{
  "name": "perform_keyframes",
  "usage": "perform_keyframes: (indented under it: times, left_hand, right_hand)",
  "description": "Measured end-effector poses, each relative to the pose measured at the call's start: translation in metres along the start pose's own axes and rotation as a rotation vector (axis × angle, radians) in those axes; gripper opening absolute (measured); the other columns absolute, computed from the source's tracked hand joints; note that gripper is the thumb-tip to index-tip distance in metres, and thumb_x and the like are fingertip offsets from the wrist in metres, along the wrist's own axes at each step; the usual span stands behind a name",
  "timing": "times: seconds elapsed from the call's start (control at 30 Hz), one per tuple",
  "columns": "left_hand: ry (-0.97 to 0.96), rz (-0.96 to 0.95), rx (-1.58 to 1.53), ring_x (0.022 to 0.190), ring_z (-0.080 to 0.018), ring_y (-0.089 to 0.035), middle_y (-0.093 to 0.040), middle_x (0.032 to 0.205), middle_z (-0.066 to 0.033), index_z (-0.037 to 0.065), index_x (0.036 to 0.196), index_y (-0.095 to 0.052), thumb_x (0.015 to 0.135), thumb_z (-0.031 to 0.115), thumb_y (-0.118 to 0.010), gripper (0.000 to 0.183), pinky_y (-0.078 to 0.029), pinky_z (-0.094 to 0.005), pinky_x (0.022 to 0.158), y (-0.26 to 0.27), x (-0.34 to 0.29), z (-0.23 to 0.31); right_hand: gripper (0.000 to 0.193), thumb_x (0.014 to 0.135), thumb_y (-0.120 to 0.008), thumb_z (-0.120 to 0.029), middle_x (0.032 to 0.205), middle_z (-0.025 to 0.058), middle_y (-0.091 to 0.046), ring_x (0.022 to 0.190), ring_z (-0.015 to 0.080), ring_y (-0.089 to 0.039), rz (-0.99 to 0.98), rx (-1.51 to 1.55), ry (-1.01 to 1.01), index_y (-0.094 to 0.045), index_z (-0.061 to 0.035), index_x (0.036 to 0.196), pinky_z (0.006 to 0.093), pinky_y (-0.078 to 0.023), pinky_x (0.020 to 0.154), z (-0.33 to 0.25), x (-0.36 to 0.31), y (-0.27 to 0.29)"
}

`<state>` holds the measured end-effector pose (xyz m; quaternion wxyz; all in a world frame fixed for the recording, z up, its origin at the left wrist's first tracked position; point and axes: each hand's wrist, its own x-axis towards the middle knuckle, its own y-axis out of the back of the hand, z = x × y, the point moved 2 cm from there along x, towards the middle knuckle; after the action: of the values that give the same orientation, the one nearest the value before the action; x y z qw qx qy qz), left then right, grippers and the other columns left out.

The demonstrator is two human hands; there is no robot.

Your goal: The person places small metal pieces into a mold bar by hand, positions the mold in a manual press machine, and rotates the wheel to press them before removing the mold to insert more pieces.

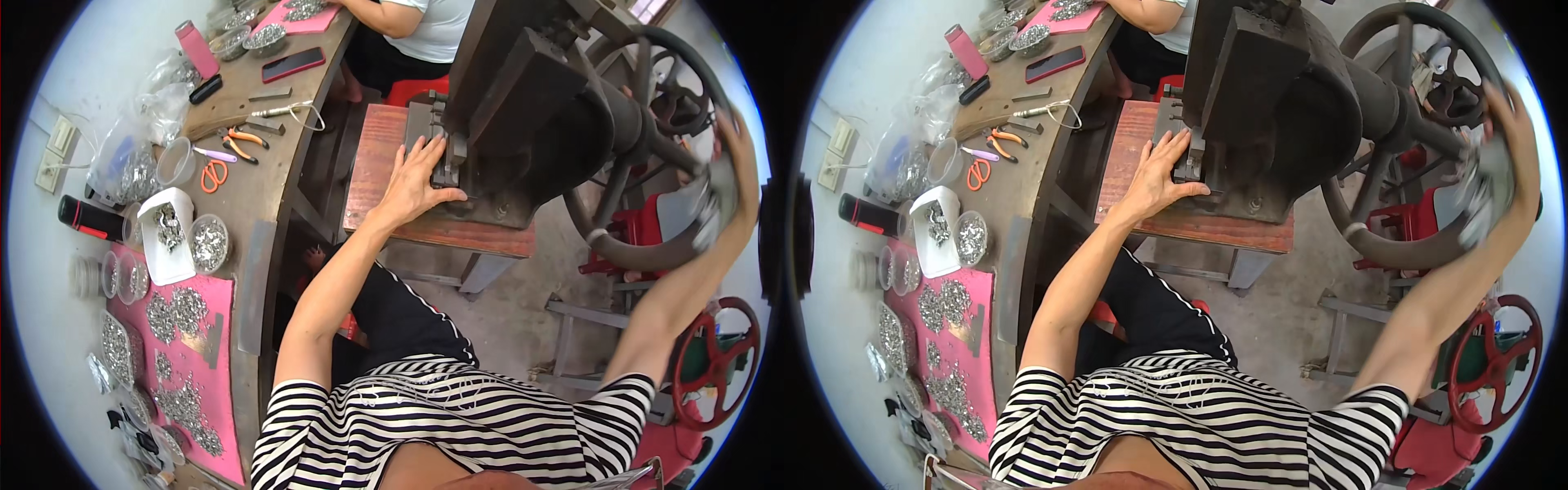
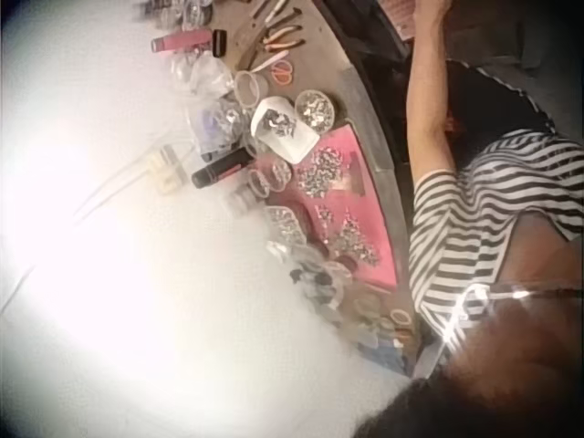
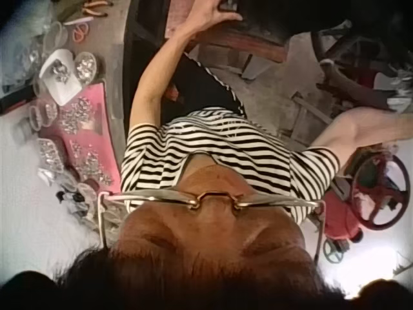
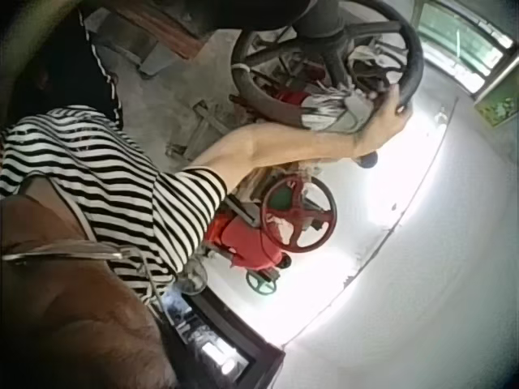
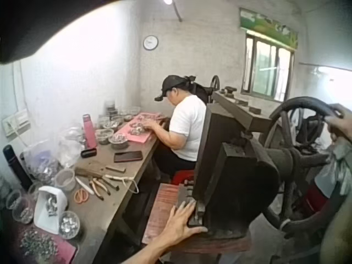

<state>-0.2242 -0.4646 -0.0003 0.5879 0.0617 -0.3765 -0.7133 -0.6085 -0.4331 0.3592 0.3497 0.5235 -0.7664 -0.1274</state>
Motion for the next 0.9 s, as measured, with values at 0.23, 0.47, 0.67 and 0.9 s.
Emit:
perform_keyframes:
  times: [0.23, 0.47, 0.67, 0.9]
  left_hand:
    - [-0.094, -0.058, -0.036, 0.154, -0.0397, -0.024, -0.039, 0.160, -0.0211, -0.005, 0.152, -0.041, 0.074, 0.057, -0.083, 0.108, -0.013, -0.0582, 0.124, 0.011, 0.005, 0.002]
    - [0.161, 0.273, -0.691, 0.124, -0.0194, -0.059, -0.066, 0.130, -0.0108, 0.006, 0.148, -0.050, 0.100, 0.001, -0.052, 0.048, -0.043, -0.0310, 0.107, 0.023, 0.057, -0.035]
    - [0.012, -0.118, -0.501, 0.113, -0.0316, -0.063, -0.066, 0.120, -0.0159, 0.005, 0.142, -0.055, 0.082, 0.013, -0.077, 0.064, -0.048, -0.0411, 0.101, 0.002, 0.088, -0.050]
    - [-0.268, 0.012, 0.027, 0.113, -0.0322, -0.053, -0.060, 0.113, -0.0094, 0.011, 0.113, -0.074, 0.075, 0.030, -0.084, 0.043, -0.039, -0.0469, 0.102, 0.033, 0.030, -0.003]
  right_hand:
    - [0.026, 0.092, -0.075, -0.010, 0.092, 0.0100, -0.067, 0.072, 0.0147, -0.067, 0.509, -0.050, 0.158, -0.057, 0.0007, 0.107, 0.0285, -0.056, 0.070, 0.105, -0.141, -0.031]
    - [0.070, 0.097, -0.072, -0.028, 0.150, 0.0185, -0.048, 0.119, 0.0268, -0.061, 0.377, -0.241, 0.358, -0.039, -0.0084, 0.156, 0.0350, -0.049, 0.101, 0.035, -0.033, 0.025]
    - [0.060, 0.102, -0.065, -0.029, 0.151, 0.0150, -0.049, 0.132, 0.0265, -0.054, 0.303, -0.398, 0.433, -0.042, -0.0070, 0.154, 0.0380, -0.041, 0.110, 0.042, 0.040, 0.062]
    - [0.054, 0.102, -0.065, -0.028, 0.146, 0.0161, -0.056, 0.127, 0.0228, -0.059, 0.154, -0.190, 0.367, -0.050, -0.0045, 0.148, 0.0338, -0.043, 0.110, 0.042, 0.039, 0.069]
